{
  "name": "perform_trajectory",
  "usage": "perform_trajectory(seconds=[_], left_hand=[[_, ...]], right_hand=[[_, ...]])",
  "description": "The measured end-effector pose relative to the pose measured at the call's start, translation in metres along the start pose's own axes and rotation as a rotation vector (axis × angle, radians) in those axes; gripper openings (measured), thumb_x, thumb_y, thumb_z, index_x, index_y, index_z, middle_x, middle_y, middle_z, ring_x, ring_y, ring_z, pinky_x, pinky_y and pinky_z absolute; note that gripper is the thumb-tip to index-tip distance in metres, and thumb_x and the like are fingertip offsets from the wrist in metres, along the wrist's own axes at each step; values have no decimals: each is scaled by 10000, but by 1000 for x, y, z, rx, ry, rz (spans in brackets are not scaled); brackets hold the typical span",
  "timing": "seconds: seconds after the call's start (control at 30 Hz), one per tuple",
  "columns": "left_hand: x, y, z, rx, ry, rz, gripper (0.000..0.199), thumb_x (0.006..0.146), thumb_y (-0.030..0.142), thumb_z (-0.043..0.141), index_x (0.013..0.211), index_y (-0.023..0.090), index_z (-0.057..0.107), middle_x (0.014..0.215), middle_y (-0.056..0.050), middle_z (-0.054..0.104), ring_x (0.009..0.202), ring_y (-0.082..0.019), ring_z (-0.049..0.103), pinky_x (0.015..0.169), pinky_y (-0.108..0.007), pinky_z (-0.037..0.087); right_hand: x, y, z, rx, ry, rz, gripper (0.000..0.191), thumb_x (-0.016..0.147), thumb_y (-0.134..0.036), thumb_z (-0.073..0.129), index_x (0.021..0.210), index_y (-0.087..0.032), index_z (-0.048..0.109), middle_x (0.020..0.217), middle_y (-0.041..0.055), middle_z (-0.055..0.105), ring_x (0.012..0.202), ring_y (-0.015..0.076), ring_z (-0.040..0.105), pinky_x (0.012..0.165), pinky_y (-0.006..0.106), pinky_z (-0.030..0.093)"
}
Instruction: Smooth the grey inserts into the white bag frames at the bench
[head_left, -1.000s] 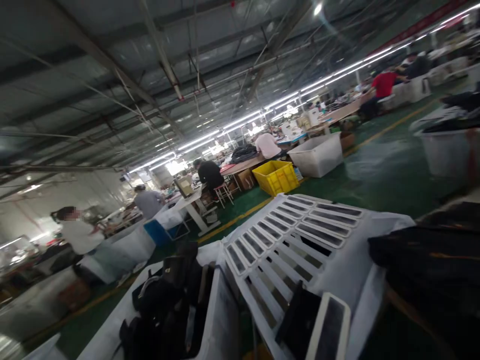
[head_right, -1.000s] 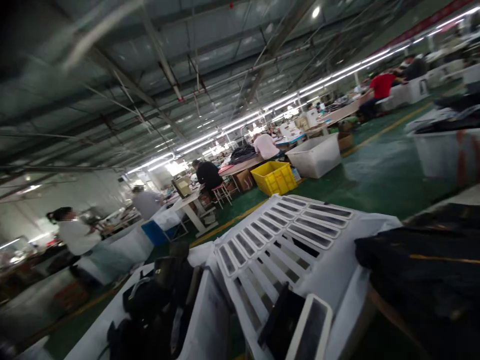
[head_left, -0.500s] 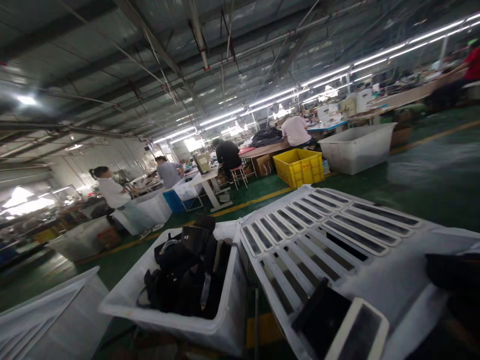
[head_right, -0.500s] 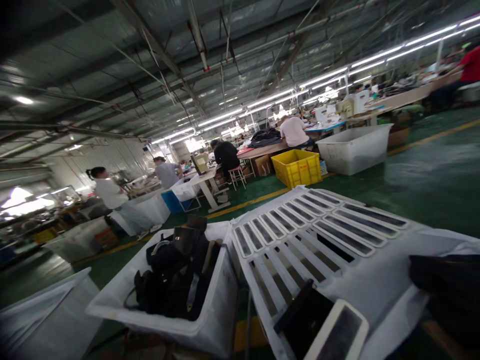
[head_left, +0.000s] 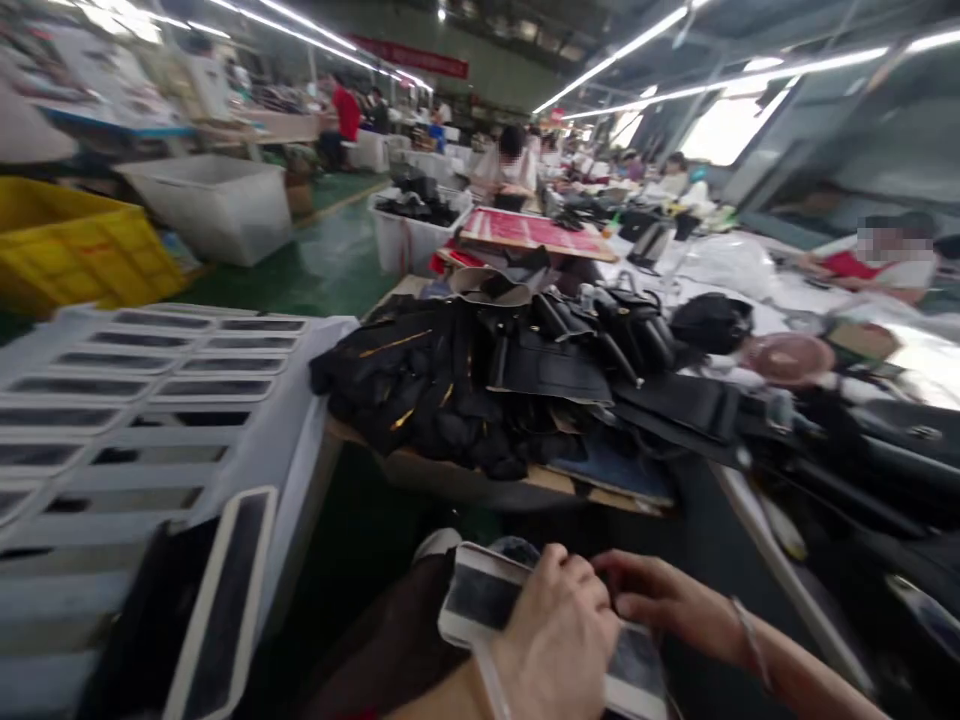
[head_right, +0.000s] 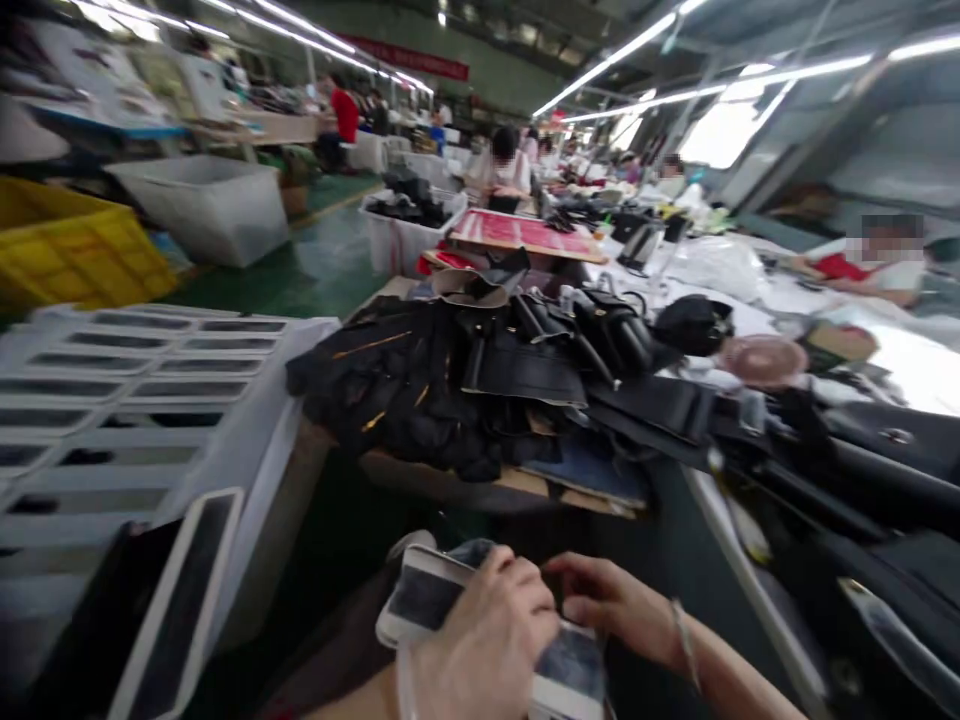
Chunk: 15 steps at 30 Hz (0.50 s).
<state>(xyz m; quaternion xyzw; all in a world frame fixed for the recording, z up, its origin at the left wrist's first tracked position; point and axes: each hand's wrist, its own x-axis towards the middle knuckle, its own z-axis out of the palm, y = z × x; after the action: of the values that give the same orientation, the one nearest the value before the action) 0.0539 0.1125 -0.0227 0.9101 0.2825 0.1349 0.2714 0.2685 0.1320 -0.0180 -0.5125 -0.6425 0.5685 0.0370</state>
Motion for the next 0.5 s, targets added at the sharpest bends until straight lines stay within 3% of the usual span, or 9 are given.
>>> perform_trajectory(seconds=[0.07,0.13,0.23,0.33,0.43,0.5], left_hand=[[-9,-14,-22,-217,48,-74,190,875,193,530,983,177,685,1049,-64,720,1049,-238,586,987,-463,350],[-21,-37,-44,-464,132,-291,290,906,216,481,1100,248,695,1168,-15,703,1131,-211,575,1052,-415,313],[-36,-84,-59,-596,135,-489,372,938,378,438,1147,201,689,1216,-44,690,1149,-207,592,1029,-336,389],[-43,-130,-45,-744,32,-663,549,950,533,341,1153,147,675,1182,-85,709,1119,-223,633,965,-326,468],[-45,-164,-9,-871,-129,-834,700,974,598,187,1183,105,638,1150,-126,715,1051,-213,677,904,-345,520],[-44,-177,19,-878,-224,-912,652,983,595,262,1028,95,677,994,-109,739,940,-202,698,895,-370,525]], right_hand=[[-1,2,-4,6,-32,17,711,781,-753,589,1172,-162,641,836,27,631,763,203,580,691,335,469],[8,-1,-3,-14,-25,40,670,831,-730,542,1149,-155,667,874,38,651,799,205,583,722,328,457],[26,-10,4,-65,30,74,714,909,-737,350,1036,-135,712,858,62,666,807,217,586,743,340,452],[44,-15,15,-119,67,86,789,929,-741,213,1006,-146,725,856,74,680,809,225,605,771,349,462],[59,-17,25,-166,60,94,782,939,-725,194,992,-160,733,926,94,702,864,240,633,825,357,472],[67,-19,31,-188,46,89,774,949,-703,184,995,-159,734,946,111,708,888,256,646,839,370,477]])
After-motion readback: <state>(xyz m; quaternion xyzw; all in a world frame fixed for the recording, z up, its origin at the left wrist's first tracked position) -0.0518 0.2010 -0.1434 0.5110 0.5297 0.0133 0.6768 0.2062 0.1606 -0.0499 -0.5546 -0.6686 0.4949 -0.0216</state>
